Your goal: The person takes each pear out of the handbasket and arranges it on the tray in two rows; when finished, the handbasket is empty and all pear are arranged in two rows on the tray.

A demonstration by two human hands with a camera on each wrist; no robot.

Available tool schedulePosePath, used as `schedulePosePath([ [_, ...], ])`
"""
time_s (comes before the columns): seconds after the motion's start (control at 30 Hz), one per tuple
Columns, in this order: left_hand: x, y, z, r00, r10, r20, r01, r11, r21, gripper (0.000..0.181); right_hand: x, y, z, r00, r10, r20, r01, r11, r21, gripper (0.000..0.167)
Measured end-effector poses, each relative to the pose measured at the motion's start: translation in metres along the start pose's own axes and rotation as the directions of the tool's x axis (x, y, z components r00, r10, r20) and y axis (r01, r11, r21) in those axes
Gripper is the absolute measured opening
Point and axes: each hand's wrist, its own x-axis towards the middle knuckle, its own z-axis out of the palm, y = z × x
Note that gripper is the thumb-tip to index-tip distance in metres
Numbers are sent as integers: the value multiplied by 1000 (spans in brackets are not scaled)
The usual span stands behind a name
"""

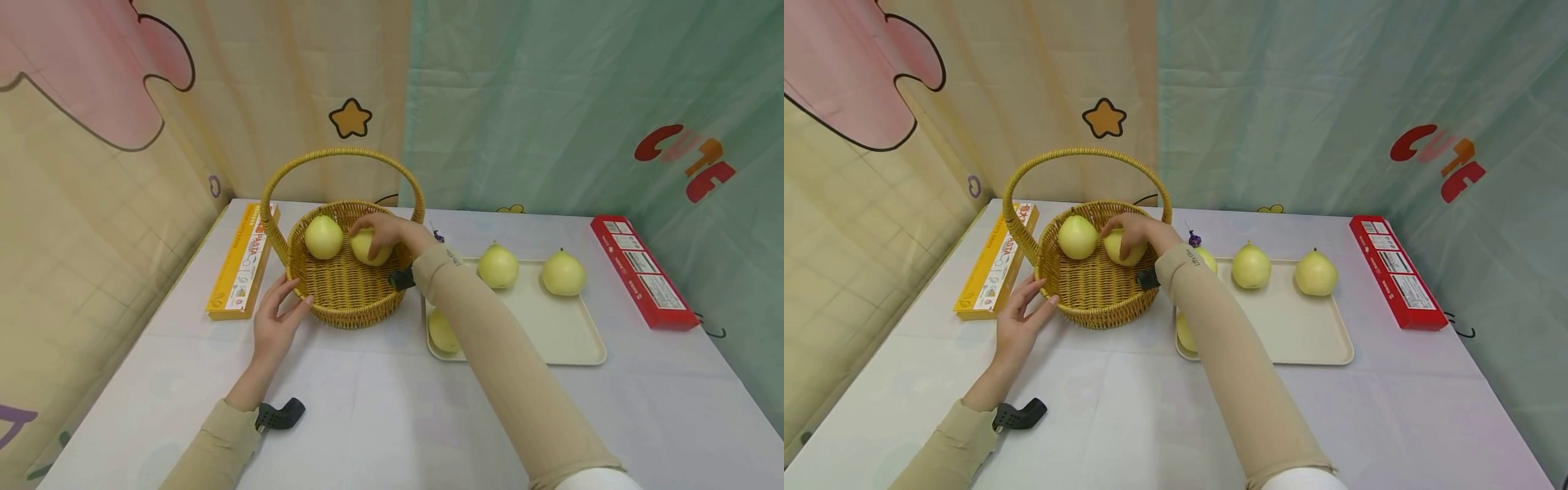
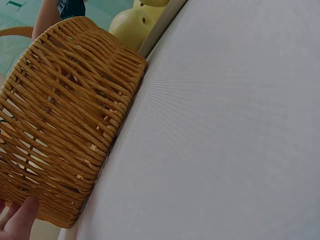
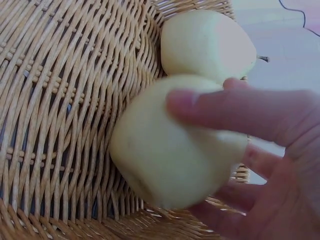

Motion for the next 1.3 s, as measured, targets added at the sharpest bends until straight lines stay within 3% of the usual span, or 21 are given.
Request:
schedulePosePath([
  [0.33, -1, -1, 0, 1000, 0, -1, 0, 1000, 1, 41, -10, -16, -9, 992, -119, 41, 121, 992, -48, 59],
  [0.57, 0, 1, 0, 1000, 10, -4, -10, 1000, -1, 41, -40, -34, -24, 970, -240, 35, 242, 970, -39, 59],
  [0.77, 0, 1, 0, 1000, 9, 6, -9, 1000, 4, 41, -88, -31, -42, 898, -437, -51, 439, 890, 122, 59],
  [0.9, 0, 0, -1, 1000, 1, 1, -1, 1000, 1, 41, -127, -19, -50, 852, -498, -164, 523, 825, 212, 59],
  [1.07, -1, 1, -1, 1000, -5, -2, 5, 1000, -4, 41, -173, 4, -52, 802, -473, -364, 574, 778, 254, 60],
  [1.3, -1, 1, 0, 1000, -20, 0, 20, 1000, 10, 41, -222, 46, -39, 705, -420, -572, 649, 707, 281, 61],
])
